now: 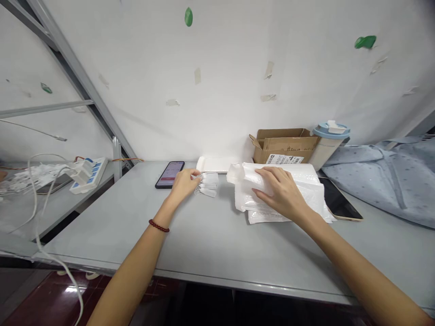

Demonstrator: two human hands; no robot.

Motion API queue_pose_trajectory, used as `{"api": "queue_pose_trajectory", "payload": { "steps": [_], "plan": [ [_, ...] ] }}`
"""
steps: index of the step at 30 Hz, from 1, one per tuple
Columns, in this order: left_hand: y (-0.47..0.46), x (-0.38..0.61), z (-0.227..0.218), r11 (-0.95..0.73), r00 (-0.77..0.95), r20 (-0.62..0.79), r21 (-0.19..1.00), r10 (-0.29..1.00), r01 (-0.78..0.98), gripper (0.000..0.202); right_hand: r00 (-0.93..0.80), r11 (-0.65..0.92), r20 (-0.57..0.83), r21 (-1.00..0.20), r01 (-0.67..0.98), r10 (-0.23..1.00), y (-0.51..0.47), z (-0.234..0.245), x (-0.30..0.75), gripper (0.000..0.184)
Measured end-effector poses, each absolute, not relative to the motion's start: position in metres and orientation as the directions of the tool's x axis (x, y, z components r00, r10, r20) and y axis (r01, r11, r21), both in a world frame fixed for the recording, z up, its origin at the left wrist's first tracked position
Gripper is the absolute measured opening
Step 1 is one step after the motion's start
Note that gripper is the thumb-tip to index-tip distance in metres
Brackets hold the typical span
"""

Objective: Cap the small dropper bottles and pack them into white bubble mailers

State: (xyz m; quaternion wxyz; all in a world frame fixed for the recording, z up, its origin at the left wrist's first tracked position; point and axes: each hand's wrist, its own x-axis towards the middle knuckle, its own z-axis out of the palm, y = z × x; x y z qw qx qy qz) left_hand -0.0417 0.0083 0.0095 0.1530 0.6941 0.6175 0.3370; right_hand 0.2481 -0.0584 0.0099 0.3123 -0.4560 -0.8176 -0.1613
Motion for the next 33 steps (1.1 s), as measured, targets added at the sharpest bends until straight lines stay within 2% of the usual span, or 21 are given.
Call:
{"api": "queue_pose_trajectory", "payload": {
  "steps": [3, 8, 14, 19, 22, 27, 33],
  "plan": [
    [0.014, -0.047, 0.001, -0.157, 0.032, 0.207, 0.621, 0.978, 0.768, 0.023, -0.378, 0.524, 0.653, -0.034, 0.851, 0.656, -0.057, 0.009, 0.249, 0.039],
    [0.015, -0.044, -0.004, -0.173, 0.076, 0.17, 0.683, 0.982, 0.71, 0.009, -0.375, 0.522, 0.65, -0.04, 0.852, 0.661, -0.057, 0.008, 0.248, 0.038],
    [0.015, -0.046, 0.002, -0.17, 0.087, 0.15, 0.74, 0.985, 0.651, 0.009, -0.375, 0.513, 0.647, -0.029, 0.858, 0.664, -0.057, 0.009, 0.248, 0.036],
    [0.007, -0.051, 0.023, -0.118, 0.015, 0.123, 0.905, 0.992, 0.408, 0.017, -0.376, 0.51, 0.637, -0.03, 0.86, 0.672, -0.057, 0.008, 0.247, 0.038],
    [0.0, -0.051, 0.035, -0.138, 0.048, 0.129, 0.952, 0.99, 0.272, 0.022, -0.38, 0.51, 0.634, -0.026, 0.86, 0.674, -0.057, 0.007, 0.247, 0.04],
    [-0.01, -0.033, 0.036, -0.17, 0.195, 0.127, 0.961, 0.972, 0.22, 0.021, -0.427, 0.543, 0.627, 0.008, 0.84, 0.651, -0.058, 0.006, 0.245, 0.041],
    [-0.029, 0.011, 0.014, -0.24, 0.216, 0.198, 0.952, 0.956, 0.188, 0.018, -0.507, 0.603, 0.638, 0.082, 0.793, 0.58, -0.063, 0.005, 0.237, 0.035]
  ]
}}
